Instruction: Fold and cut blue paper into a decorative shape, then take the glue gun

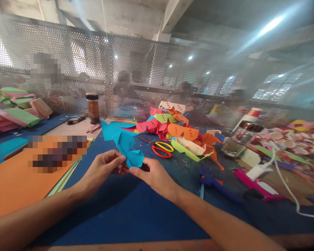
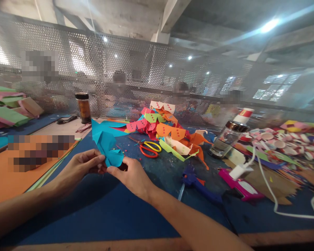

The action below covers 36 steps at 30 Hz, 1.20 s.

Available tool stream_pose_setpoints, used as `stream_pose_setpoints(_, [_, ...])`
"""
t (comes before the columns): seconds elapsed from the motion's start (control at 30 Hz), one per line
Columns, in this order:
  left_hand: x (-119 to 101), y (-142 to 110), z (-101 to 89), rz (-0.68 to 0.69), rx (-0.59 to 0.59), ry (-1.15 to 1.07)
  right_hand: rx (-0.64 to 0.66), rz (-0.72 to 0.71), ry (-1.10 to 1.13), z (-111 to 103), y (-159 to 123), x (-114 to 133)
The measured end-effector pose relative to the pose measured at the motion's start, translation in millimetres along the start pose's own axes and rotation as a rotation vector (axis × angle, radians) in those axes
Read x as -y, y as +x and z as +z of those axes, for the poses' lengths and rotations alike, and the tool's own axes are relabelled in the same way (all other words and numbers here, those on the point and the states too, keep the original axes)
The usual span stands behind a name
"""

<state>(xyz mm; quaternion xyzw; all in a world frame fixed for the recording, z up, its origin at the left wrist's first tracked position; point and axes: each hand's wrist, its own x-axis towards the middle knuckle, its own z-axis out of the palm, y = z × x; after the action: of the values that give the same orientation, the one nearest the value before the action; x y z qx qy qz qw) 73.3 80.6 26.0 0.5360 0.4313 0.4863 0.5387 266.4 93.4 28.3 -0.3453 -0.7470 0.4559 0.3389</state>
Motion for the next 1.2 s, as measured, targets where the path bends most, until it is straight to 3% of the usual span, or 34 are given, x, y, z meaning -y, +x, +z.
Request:
stream_pose_setpoints(0.7, [0.6,0.3,-1.3,-0.025,0.023,0.014,0.0,0.118,0.01,-1.3,0.7,2.7])
stream_pose_setpoints(1.03, [4.3,-0.2,-6.6,-0.043,0.016,-0.044,0.042,0.056,0.117,-3.7,1.9,-2.3])
stream_pose_setpoints(1.2, [5.1,0.7,-6.1,-0.033,0.025,-0.044,0.037,0.048,0.057,-2.4,0.5,3.4])
